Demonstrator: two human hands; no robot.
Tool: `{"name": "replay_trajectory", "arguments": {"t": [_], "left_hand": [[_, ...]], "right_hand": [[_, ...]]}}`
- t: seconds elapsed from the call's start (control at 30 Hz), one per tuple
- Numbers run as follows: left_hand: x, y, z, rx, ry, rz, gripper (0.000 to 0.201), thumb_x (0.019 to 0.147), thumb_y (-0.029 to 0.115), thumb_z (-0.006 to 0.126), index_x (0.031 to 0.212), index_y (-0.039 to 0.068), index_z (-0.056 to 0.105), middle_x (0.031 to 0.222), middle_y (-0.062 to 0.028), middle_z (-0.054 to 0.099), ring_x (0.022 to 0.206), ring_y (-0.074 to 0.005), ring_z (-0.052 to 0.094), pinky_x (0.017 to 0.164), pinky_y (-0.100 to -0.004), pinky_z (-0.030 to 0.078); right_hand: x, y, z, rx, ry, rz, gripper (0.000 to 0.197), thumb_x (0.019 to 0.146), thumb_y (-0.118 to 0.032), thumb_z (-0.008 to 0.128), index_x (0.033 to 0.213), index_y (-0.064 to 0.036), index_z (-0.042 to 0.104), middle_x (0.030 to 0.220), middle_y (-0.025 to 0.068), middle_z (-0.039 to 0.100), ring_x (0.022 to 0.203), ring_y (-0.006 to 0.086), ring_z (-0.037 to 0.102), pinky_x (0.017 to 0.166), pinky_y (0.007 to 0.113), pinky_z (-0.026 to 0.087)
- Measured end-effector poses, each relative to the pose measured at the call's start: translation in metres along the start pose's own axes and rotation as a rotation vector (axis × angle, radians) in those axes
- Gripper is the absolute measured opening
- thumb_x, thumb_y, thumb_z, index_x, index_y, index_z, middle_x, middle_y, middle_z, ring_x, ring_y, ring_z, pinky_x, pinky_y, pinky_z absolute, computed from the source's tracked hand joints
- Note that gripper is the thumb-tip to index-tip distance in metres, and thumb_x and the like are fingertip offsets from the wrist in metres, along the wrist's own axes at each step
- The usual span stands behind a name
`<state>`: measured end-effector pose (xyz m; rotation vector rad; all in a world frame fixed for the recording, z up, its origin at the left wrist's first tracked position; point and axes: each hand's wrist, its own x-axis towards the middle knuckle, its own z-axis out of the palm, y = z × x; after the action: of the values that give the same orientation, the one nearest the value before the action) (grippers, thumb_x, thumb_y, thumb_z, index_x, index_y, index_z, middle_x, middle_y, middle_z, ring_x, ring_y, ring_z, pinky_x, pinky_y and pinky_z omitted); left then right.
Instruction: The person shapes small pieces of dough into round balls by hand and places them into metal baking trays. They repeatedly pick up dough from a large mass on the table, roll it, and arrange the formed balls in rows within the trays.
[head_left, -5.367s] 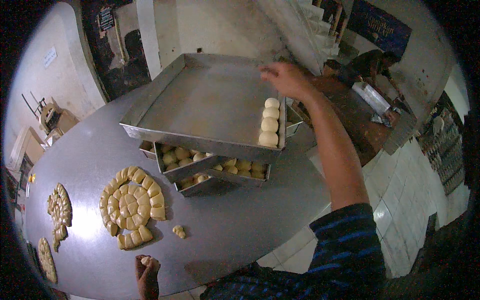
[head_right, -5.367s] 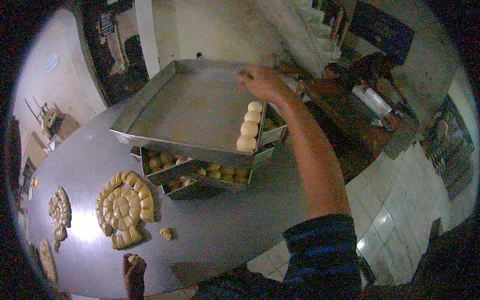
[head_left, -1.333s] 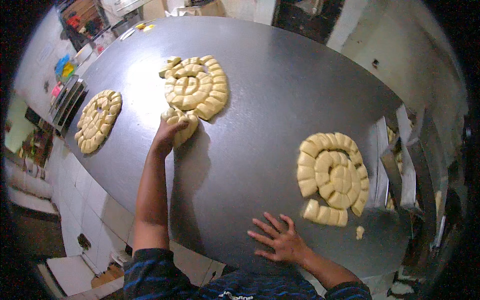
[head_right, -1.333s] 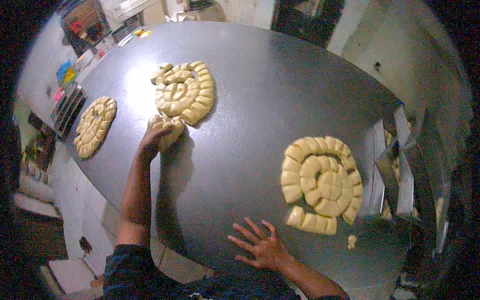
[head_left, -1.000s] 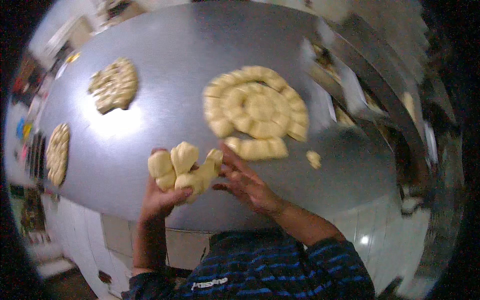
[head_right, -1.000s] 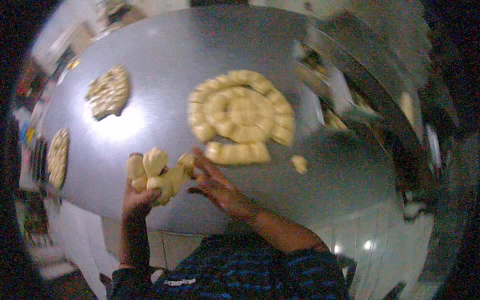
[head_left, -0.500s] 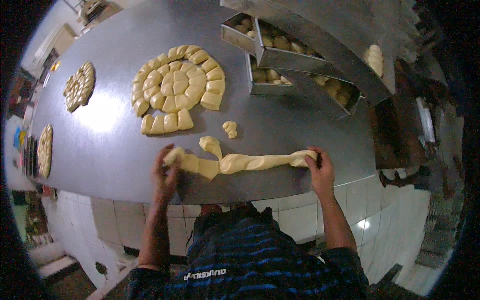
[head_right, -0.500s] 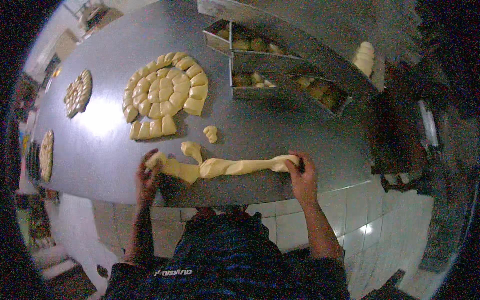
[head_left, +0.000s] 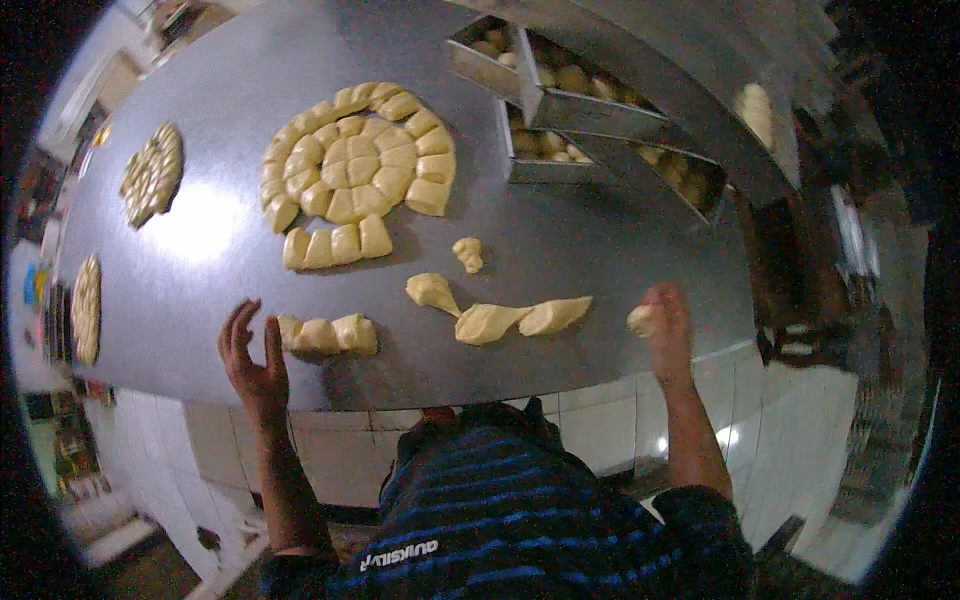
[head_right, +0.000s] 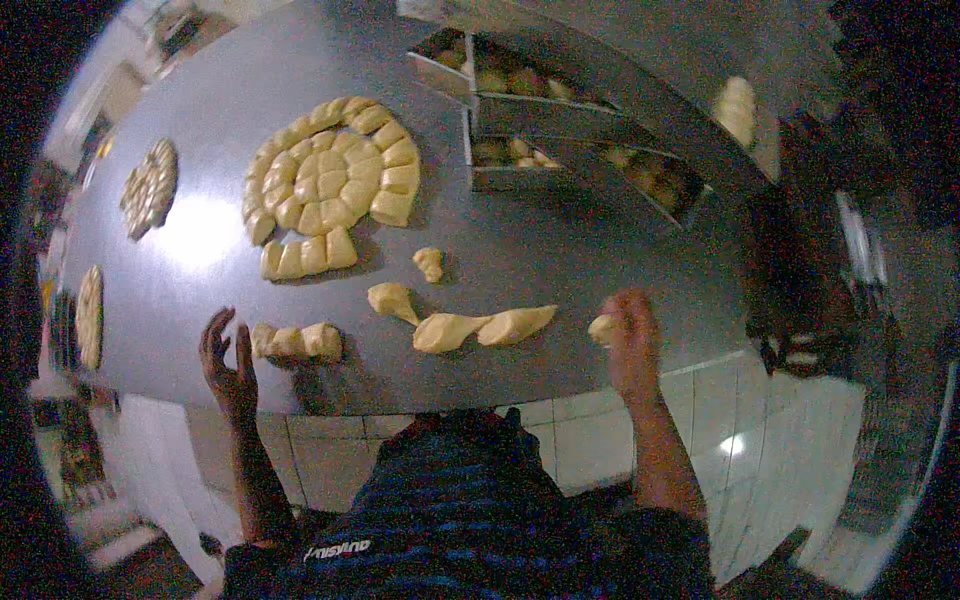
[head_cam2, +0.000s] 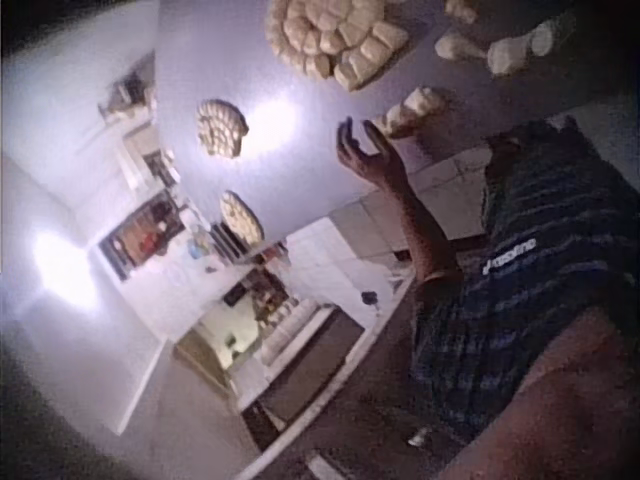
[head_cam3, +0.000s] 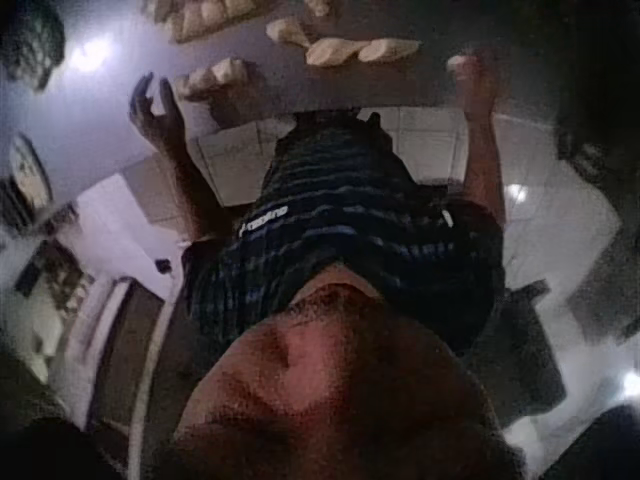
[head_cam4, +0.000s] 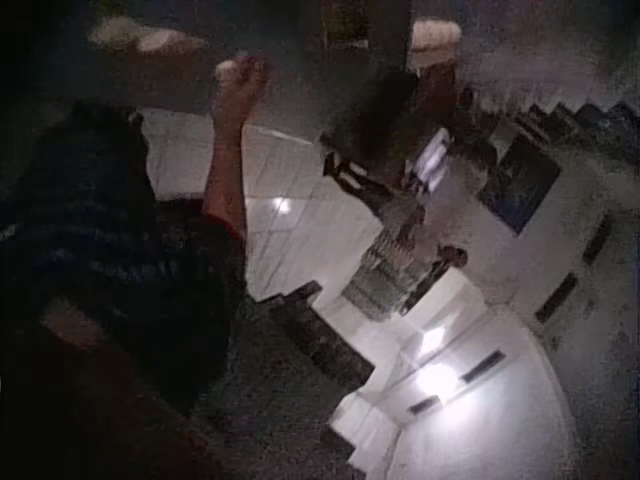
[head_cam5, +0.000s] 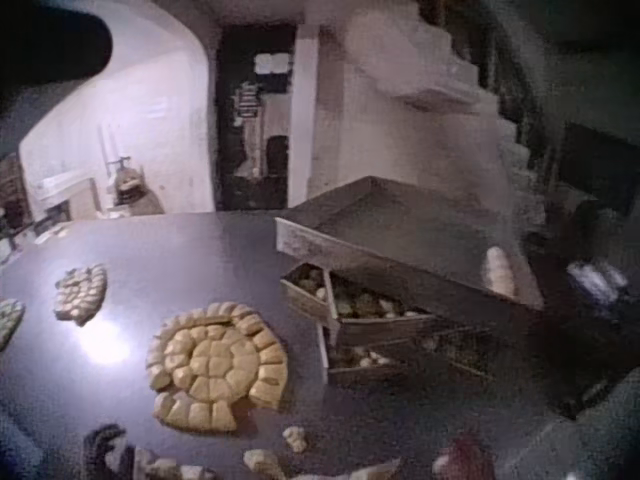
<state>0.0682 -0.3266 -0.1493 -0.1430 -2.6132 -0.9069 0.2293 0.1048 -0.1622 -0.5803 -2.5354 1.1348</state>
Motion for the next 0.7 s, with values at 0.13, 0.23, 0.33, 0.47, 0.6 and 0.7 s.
{"name": "replay_trajectory", "arguments": {"t": [0.13,0.23,0.33,0.47,0.6,0.7], "left_hand": [[-0.016,0.024,0.022,-0.296,-0.299,0.141,0.020,0.075,-0.002,0.060,0.093,0.005,0.061,0.096,-0.0113,0.060,0.089,-0.0269,0.057,0.077,-0.0357,0.045],[-0.024,0.066,0.060,-0.406,-0.604,0.407,0.023,0.071,0.000,0.062,0.093,0.006,0.061,0.094,-0.0106,0.059,0.088,-0.0281,0.056,0.076,-0.0367,0.046],[-0.021,0.091,0.079,-0.436,-0.696,0.738,0.021,0.072,0.002,0.061,0.094,0.005,0.061,0.095,-0.0089,0.060,0.090,-0.0277,0.056,0.077,-0.0370,0.046],[-0.013,0.121,0.095,-0.400,-0.839,0.883,0.028,0.075,0.004,0.059,0.102,0.005,0.058,0.108,-0.0109,0.056,0.098,-0.0286,0.053,0.085,-0.0414,0.043],[-0.024,0.175,0.126,-0.265,-0.940,1.069,0.039,0.076,0.009,0.057,0.114,0.006,0.052,0.123,-0.0136,0.045,0.109,-0.0285,0.045,0.090,-0.0402,0.040],[-0.029,0.180,0.152,-0.116,-0.978,1.175,0.046,0.076,0.011,0.056,0.121,0.007,0.046,0.129,-0.0147,0.039,0.114,-0.0294,0.040,0.093,-0.0400,0.037]], "right_hand": [[0.001,0.041,0.022,-0.882,0.151,-0.215,0.022,0.083,-0.024,0.055,0.090,-0.0039,0.051,0.089,0.0144,0.047,0.084,0.0302,0.046,0.071,0.039,0.037],[0.049,0.041,0.045,-0.692,0.492,-0.156,0.021,0.081,-0.024,0.058,0.088,-0.0044,0.053,0.093,0.0157,0.050,0.091,0.0317,0.045,0.079,0.044,0.035],[0.025,0.027,0.056,-0.389,0.235,-0.144,0.028,0.078,-0.030,0.061,0.089,-0.0042,0.055,0.103,0.0176,0.052,0.104,0.0342,0.046,0.091,0.048,0.034],[0.019,0.069,0.022,-0.630,0.308,-0.131,0.025,0.077,-0.024,0.063,0.088,-0.0042,0.053,0.100,0.0138,0.052,0.099,0.0311,0.047,0.086,0.045,0.036],[0.077,0.051,0.020,-0.404,0.298,0.213,0.021,0.076,-0.020,0.063,0.088,-0.0041,0.054,0.100,0.0134,0.052,0.096,0.0291,0.048,0.084,0.044,0.037],[0.022,0.060,0.024,-0.401,0.163,-0.348,0.024,0.074,-0.021,0.065,0.089,-0.0042,0.056,0.102,0.0141,0.053,0.094,0.0299,0.048,0.085,0.044,0.037]]}}
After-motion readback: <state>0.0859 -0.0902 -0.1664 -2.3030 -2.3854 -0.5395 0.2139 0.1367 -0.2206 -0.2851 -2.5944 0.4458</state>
